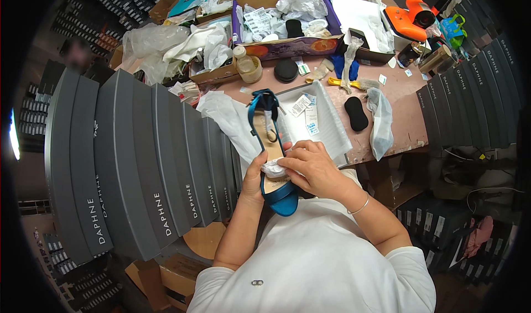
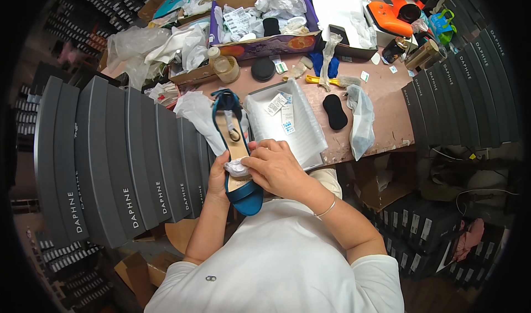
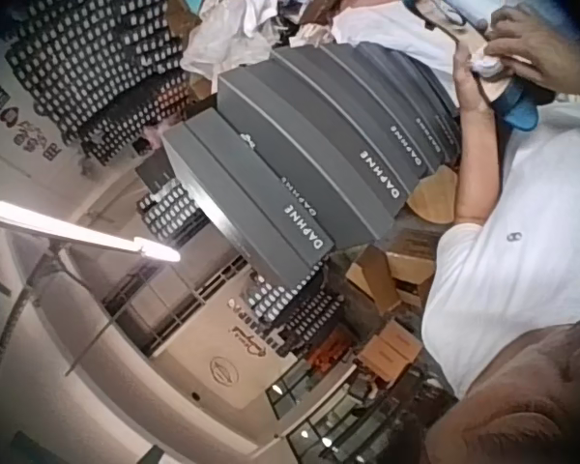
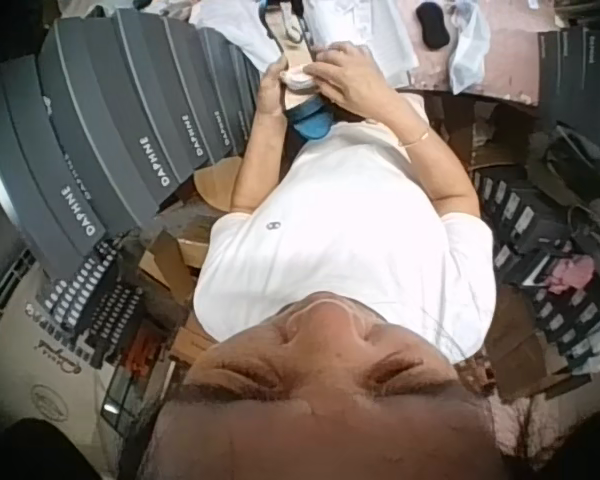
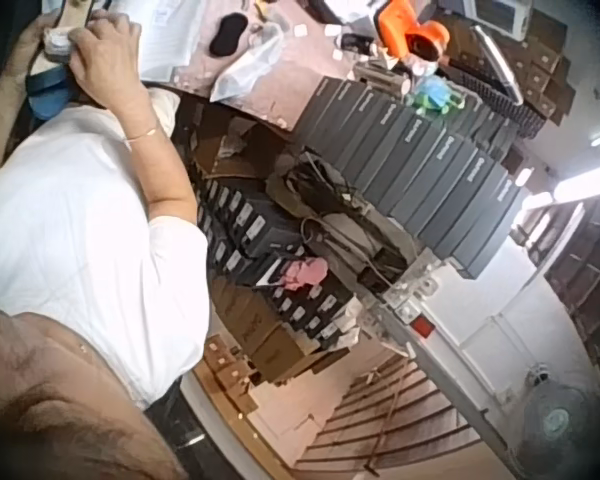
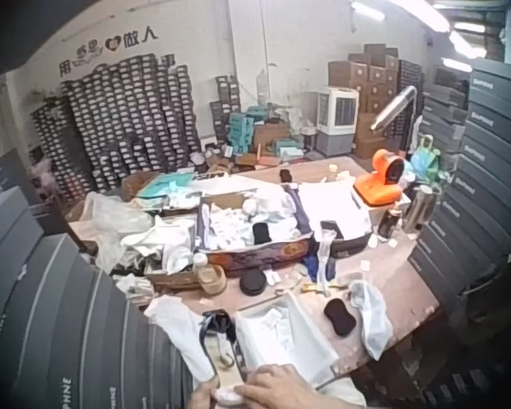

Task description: Inspecting and packaging pairs of high-heeled shoes into boxes.

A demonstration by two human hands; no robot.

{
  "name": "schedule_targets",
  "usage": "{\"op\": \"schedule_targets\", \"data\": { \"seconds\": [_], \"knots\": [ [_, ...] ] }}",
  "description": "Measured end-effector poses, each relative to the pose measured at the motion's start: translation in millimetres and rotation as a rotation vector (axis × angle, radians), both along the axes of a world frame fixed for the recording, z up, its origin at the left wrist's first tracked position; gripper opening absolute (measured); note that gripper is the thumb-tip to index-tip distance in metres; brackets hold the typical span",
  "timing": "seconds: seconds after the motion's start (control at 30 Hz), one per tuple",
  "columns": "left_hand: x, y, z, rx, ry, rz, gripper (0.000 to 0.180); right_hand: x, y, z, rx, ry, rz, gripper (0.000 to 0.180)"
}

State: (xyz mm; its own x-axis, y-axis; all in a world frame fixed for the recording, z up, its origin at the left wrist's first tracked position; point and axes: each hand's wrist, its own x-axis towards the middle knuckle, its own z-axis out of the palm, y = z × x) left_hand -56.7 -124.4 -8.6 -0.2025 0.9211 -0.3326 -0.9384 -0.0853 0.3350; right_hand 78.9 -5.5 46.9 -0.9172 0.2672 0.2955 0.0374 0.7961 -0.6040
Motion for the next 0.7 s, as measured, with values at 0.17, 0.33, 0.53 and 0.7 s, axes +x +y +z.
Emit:
{"op": "schedule_targets", "data": {
  "seconds": [0.17, 0.33, 0.53, 0.7],
  "knots": [
    [11, -1, -25, 0.107, -0.219, -0.058, 0.051, 10, -18, -15, -0.352, -0.081, 0.217, 0.03],
    [23, 8, -8, -0.092, -0.214, -0.072, 0.044, 9, -34, -3, -0.176, 0.105, 0.054, 0.045],
    [29, 6, -17, -0.104, -0.12, -0.172, 0.045, 7, -43, -21, -0.232, 0.029, 0.102, 0.037],
    [40, 6, -36, -0.101, -0.203, -0.146, 0.046, 32, -12, -16, -1.104, -0.251, 0.163, 0.033]
  ]
}}
